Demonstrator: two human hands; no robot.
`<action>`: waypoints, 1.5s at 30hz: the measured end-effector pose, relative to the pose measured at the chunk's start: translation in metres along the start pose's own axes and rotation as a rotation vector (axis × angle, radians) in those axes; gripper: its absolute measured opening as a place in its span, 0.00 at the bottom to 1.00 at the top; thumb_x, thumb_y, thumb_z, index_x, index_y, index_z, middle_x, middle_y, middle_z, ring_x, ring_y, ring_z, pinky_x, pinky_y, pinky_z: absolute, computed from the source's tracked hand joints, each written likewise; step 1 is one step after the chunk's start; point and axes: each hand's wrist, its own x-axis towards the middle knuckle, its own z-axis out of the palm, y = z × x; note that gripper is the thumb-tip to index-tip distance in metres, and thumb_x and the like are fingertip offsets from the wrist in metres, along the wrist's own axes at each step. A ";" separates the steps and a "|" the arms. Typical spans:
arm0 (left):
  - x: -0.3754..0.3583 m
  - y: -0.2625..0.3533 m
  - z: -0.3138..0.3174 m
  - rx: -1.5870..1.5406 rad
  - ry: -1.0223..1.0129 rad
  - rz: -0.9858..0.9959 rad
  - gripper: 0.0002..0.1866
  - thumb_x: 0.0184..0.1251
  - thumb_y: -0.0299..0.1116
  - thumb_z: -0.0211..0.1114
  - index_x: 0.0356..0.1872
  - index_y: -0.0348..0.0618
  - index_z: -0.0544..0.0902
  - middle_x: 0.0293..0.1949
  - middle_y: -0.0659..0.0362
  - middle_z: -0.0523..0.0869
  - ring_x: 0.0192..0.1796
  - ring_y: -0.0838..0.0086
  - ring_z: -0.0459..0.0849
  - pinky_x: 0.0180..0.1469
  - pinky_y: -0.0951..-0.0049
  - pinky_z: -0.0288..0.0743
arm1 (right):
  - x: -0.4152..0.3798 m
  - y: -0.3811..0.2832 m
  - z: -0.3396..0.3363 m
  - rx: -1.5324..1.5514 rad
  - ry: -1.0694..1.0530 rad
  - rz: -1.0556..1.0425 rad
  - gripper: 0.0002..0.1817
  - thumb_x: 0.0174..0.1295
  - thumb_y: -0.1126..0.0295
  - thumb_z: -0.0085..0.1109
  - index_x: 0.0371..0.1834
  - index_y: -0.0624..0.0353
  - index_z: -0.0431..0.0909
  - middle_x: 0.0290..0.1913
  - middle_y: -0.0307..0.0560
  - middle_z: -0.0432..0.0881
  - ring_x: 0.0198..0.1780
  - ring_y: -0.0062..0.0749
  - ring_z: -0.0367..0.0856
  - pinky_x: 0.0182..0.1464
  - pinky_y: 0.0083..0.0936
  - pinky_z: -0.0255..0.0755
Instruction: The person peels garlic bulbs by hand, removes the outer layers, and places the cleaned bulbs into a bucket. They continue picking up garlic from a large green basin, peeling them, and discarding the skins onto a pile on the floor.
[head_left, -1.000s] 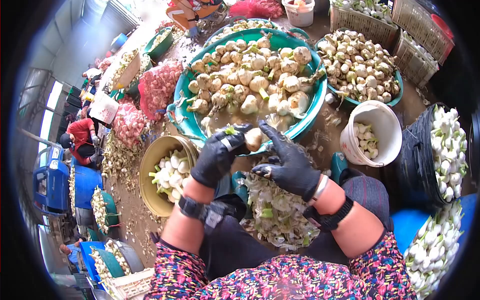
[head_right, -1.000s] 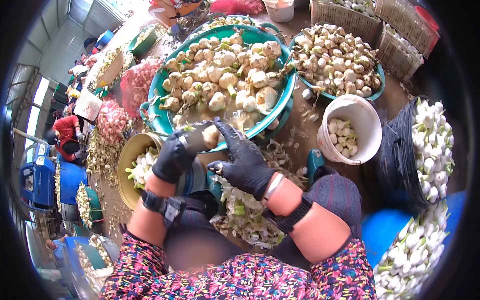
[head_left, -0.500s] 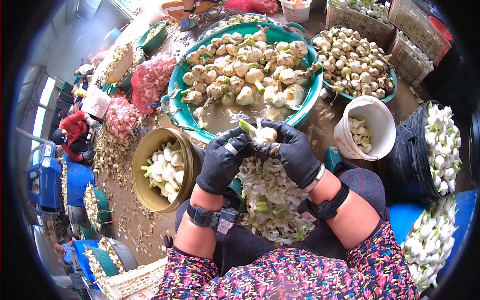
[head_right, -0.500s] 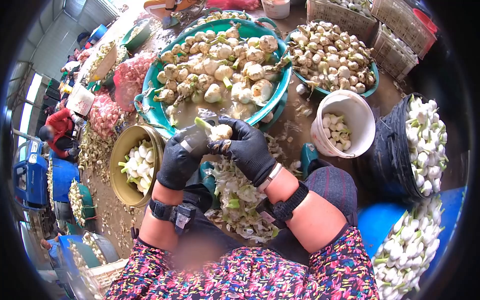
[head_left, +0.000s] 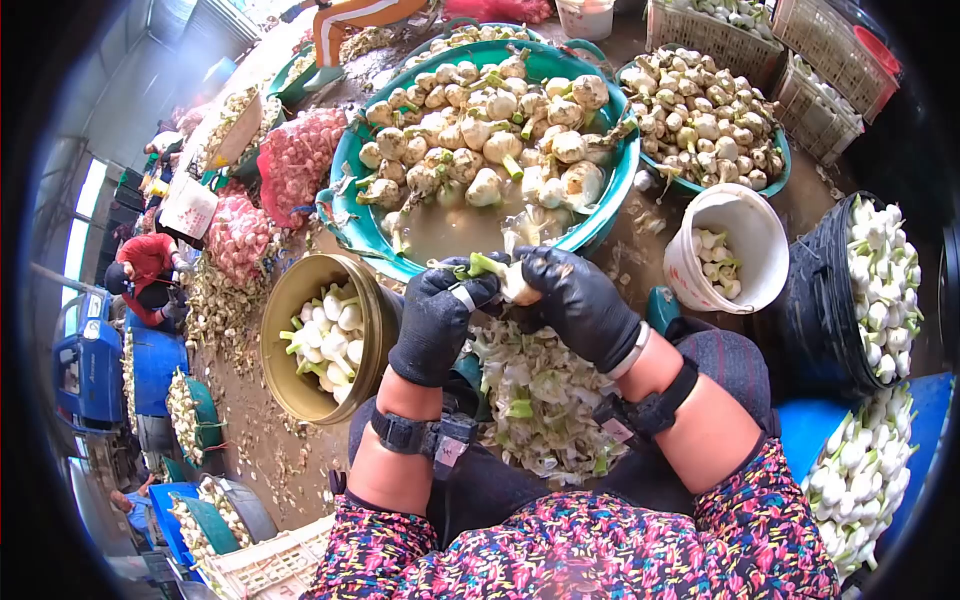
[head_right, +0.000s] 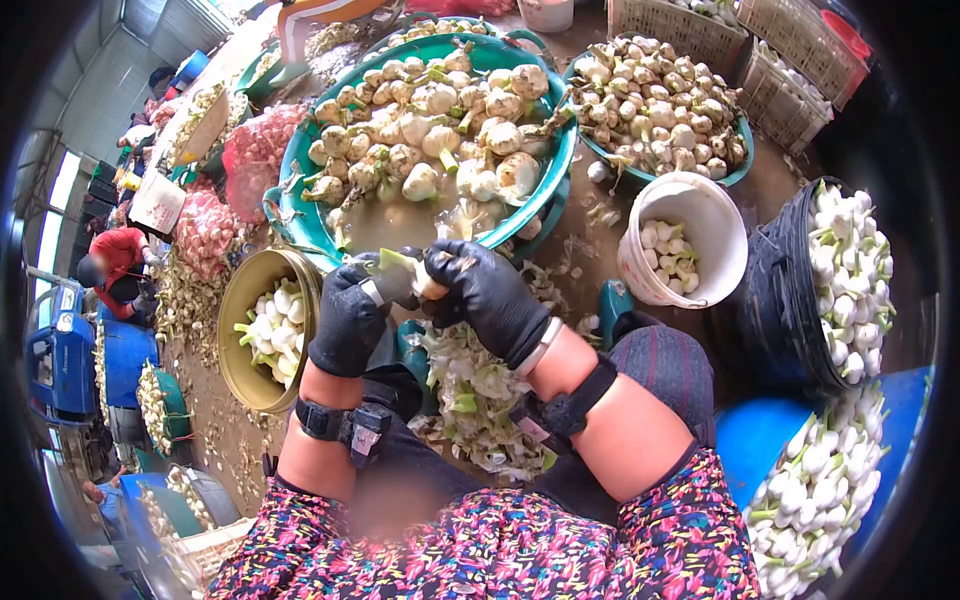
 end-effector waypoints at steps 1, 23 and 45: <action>0.000 -0.001 -0.001 -0.001 0.002 -0.004 0.10 0.57 0.24 0.58 0.39 0.35 0.83 0.31 0.60 0.84 0.35 0.79 0.80 0.39 0.79 0.73 | 0.000 -0.001 -0.003 0.002 0.000 0.004 0.22 0.65 0.59 0.51 0.58 0.60 0.69 0.38 0.44 0.80 0.33 0.25 0.80 0.29 0.19 0.75; 0.013 -0.003 -0.011 0.948 0.010 0.777 0.10 0.63 0.22 0.53 0.42 0.33 0.81 0.36 0.57 0.83 0.33 0.77 0.81 0.35 0.78 0.75 | 0.004 0.005 -0.001 -0.594 0.241 -0.552 0.09 0.60 0.67 0.57 0.38 0.61 0.79 0.32 0.46 0.80 0.32 0.31 0.80 0.34 0.28 0.73; -0.001 0.004 0.011 0.125 0.026 0.051 0.08 0.57 0.24 0.63 0.38 0.33 0.82 0.36 0.56 0.86 0.38 0.79 0.81 0.42 0.77 0.75 | -0.010 -0.016 0.000 -1.171 0.138 -0.544 0.08 0.46 0.72 0.62 0.31 0.59 0.77 0.30 0.50 0.77 0.36 0.45 0.76 0.40 0.35 0.70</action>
